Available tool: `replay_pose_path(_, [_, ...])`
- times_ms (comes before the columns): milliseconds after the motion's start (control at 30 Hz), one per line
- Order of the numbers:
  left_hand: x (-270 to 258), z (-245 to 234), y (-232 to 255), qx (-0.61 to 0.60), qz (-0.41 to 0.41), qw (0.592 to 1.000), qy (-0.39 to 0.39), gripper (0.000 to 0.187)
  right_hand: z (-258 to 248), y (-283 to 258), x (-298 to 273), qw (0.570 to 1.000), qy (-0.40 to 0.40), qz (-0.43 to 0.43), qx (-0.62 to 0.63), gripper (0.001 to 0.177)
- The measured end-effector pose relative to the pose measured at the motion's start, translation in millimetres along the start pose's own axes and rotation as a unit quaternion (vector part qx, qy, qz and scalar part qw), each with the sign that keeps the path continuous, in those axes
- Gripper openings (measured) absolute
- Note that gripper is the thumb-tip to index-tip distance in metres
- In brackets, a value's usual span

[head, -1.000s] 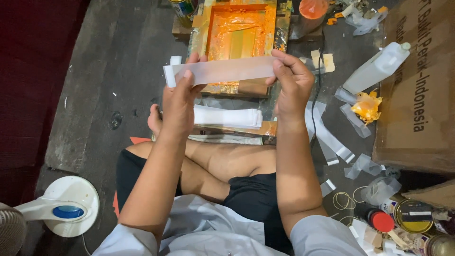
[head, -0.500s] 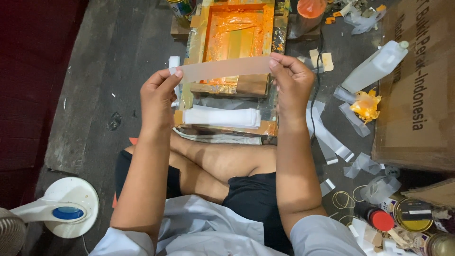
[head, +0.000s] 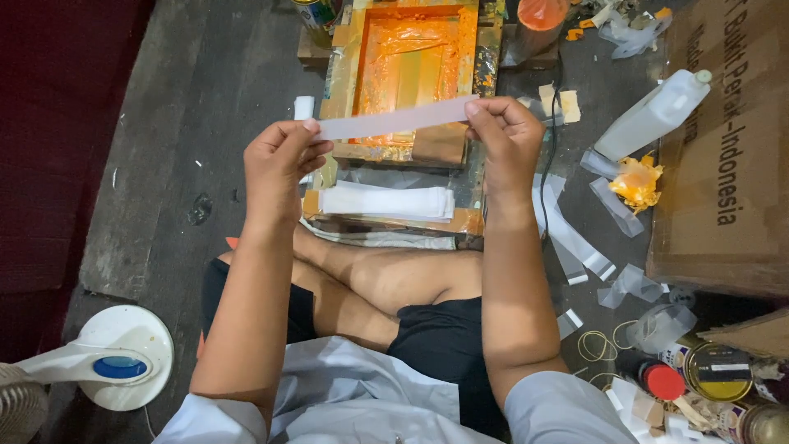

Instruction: The person sits on the floor and uses a squeegee to spread orange ink across a screen printing frame. They then lift a white strip from the frame, inspect it, and place it on the floor before repeating the process.

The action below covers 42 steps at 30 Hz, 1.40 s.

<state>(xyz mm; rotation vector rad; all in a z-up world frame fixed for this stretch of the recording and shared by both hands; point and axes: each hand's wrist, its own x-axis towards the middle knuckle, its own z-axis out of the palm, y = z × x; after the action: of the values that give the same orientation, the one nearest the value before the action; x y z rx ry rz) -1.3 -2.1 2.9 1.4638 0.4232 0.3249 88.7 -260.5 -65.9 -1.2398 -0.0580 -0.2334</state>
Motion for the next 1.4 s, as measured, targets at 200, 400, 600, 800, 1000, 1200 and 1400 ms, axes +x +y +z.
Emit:
replay_pose_path(200, [6,-5,-7,0.000,0.051,0.998,0.022,0.020,12,-30,-10,0.994,-0.038,0.026,-0.101,0.050])
replay_pose_path(400, [17,-13,-31,-0.015,0.080,0.996,0.035,0.031,9,-7,-5,0.997,-0.047,0.017,-0.050,0.025])
replay_pose_path(600, [20,-9,-40,-0.109,0.077,0.991,0.023,0.041,4,-3,-2,0.997,-0.071,0.027,-0.007,0.016])
replay_pose_path(800, [1,14,-42,-0.328,-0.013,0.937,-0.117,0.065,2,-7,-4,0.994,-0.096,0.037,0.034,0.016])
replay_pose_path(1000, [-14,51,-53,-0.250,-0.004,0.936,-0.249,0.093,0,3,-5,0.983,-0.149,0.100,0.050,0.017])
replay_pose_path(1200, [-34,93,-39,-0.149,0.012,0.950,-0.273,0.093,11,-11,-13,0.954,-0.250,0.162,0.019,0.015])
replay_pose_path(1400, [-40,89,-50,-0.062,-0.010,0.951,-0.304,0.070,11,-9,-11,0.956,-0.243,0.166,-0.004,0.012])
